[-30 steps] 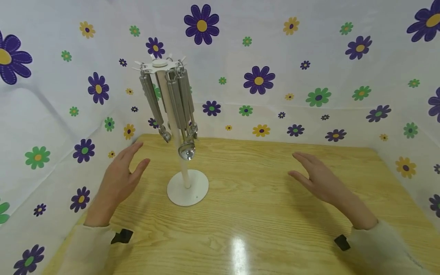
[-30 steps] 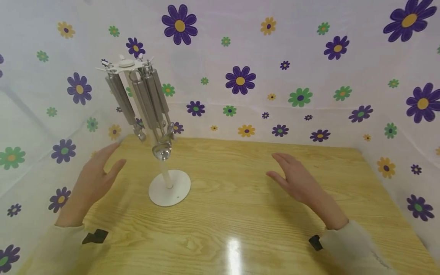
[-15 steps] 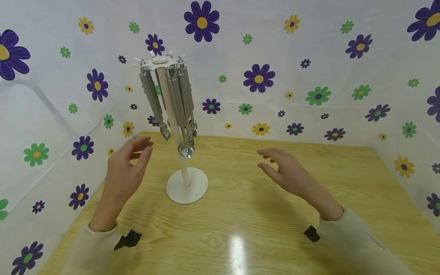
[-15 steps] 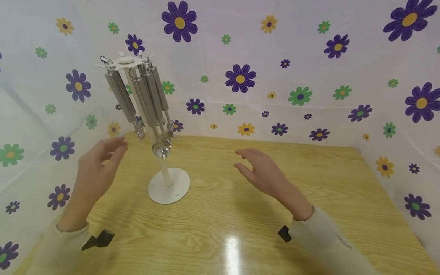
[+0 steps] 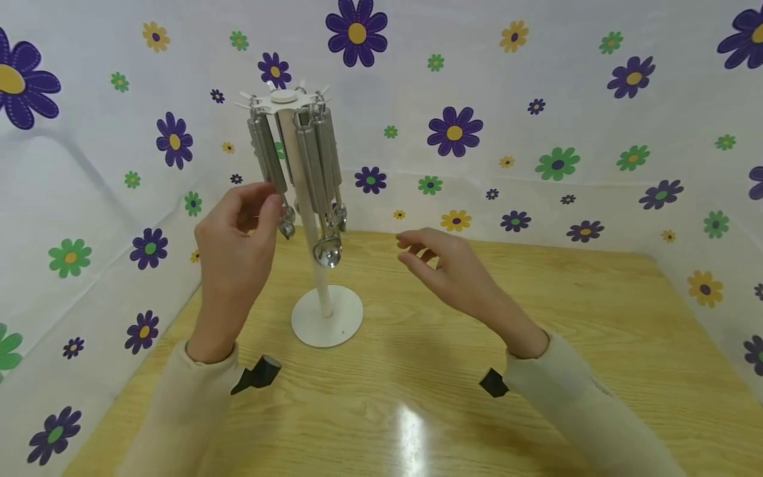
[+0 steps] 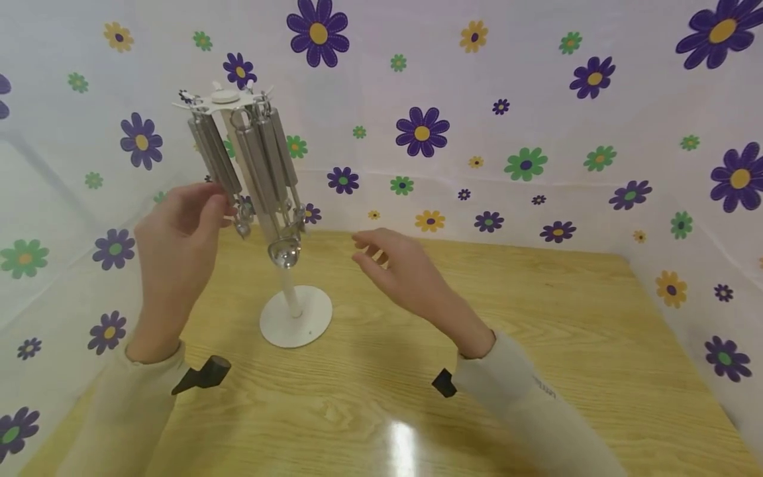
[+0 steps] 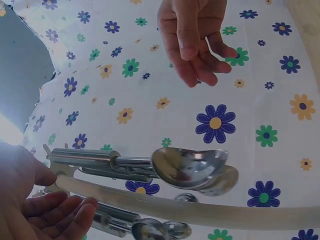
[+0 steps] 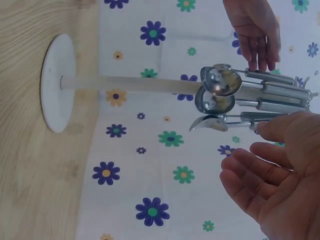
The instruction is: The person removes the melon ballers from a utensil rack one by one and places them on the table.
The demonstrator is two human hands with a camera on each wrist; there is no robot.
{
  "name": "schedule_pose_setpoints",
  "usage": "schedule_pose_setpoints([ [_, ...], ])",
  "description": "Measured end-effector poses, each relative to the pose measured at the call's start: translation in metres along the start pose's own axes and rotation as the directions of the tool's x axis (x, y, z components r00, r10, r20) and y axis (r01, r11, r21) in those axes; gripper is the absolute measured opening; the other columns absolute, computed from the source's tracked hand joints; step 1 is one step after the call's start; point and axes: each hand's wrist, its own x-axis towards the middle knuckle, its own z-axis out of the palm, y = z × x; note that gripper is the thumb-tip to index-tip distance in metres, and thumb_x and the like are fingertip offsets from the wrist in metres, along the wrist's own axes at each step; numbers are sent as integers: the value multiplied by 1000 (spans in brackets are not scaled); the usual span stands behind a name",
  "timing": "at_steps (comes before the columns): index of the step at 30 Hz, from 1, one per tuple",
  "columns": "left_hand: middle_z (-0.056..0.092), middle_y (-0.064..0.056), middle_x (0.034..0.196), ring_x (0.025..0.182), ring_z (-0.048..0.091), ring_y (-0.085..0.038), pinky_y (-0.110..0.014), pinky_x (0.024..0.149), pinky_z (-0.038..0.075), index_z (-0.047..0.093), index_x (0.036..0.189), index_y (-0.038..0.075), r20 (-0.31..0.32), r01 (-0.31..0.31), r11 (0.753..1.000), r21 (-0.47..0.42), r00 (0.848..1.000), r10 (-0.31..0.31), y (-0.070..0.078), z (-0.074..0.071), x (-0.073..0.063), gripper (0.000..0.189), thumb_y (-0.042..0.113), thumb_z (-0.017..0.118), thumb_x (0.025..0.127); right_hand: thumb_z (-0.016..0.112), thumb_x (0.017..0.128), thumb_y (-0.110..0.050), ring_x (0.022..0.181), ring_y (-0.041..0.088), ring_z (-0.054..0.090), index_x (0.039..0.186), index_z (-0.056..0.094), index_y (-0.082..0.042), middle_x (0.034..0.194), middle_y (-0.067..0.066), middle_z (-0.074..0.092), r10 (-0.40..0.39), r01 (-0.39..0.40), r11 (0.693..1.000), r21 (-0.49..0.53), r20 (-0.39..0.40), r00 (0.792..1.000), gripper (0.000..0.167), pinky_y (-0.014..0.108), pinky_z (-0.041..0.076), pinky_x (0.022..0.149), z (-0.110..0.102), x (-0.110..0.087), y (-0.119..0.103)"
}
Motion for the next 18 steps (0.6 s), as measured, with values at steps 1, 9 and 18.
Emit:
schedule_pose_setpoints([
  [1, 74, -5, 107, 88, 65, -4, -16, 82, 53, 70, 124, 1, -13, -3, 1000, -5, 1000, 3, 4, 0, 4, 28, 20, 63, 105, 68, 101, -13, 94, 18, 70, 127, 69, -2, 114, 9, 73, -7, 7, 1000, 16, -4, 1000, 28, 38, 60, 82, 2, 4, -3],
  [9, 73, -5, 109, 87, 64, -8, -19, 82, 52, 70, 125, 6, -104, -23, 1000, -6, 994, 22, 28, -2, 37, 29, 24, 63, 104, 68, 101, -10, 96, 16, 69, 128, 69, -1, 112, 8, 74, -8, 11, 994, 105, -28, 1000, 28, 31, 60, 82, 11, 36, -22],
  [18, 73, -7, 109, 83, 68, -8, -18, 82, 55, 71, 125, 6, -130, -36, 998, -52, 991, 29, 47, 2, 53, 28, 22, 67, 102, 67, 100, -6, 92, 16, 69, 125, 69, 2, 109, 11, 74, 8, 14, 974, 224, -98, 995, 26, 31, 59, 79, 21, 59, -38],
])
